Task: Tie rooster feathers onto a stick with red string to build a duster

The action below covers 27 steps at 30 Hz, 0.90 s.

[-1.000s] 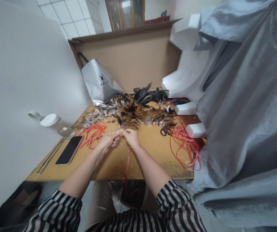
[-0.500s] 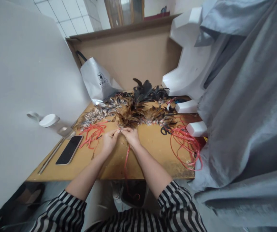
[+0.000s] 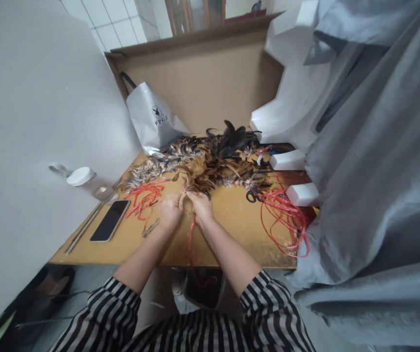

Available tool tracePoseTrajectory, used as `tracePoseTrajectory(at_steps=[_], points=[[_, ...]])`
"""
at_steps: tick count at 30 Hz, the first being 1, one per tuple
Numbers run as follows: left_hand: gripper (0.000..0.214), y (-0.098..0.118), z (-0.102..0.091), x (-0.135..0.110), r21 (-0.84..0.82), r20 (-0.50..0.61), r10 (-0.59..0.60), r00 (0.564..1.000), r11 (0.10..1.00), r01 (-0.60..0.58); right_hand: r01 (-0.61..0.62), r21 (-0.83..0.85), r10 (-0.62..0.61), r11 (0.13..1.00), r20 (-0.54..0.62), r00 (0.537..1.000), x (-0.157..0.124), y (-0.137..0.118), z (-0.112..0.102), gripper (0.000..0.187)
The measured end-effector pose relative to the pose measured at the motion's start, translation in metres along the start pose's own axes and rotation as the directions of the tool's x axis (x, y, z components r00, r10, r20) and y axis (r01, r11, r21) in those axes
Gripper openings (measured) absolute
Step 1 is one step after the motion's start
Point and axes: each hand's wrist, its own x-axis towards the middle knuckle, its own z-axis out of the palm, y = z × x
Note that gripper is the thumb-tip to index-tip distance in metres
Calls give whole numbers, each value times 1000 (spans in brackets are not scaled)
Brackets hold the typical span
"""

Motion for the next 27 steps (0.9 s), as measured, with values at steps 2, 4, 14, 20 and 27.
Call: tracePoseTrajectory(at_steps=[2, 4, 14, 20, 27], points=[[35, 3, -3, 0, 48, -27, 29, 999, 998, -28, 1, 36, -1, 999, -2, 1000, 0, 0, 0, 23], [35, 6, -6, 0, 59, -46, 46, 998, 997, -43, 19, 58, -17, 998, -29, 999, -1, 0, 0, 24], [31, 17, -26, 7, -755, 382, -213, 899, 489, 437, 18, 40, -24, 999, 165, 986, 4, -12, -7, 25], [36, 11, -56, 15, -561, 821, 15, 570, -163, 812, -9, -71, 39, 997, 438, 898, 0, -21, -12, 25], [35, 14, -45, 6, -698, 716, -133, 686, -142, 701, 114, -213, -47, 971, 298, 954, 5, -11, -9, 27]])
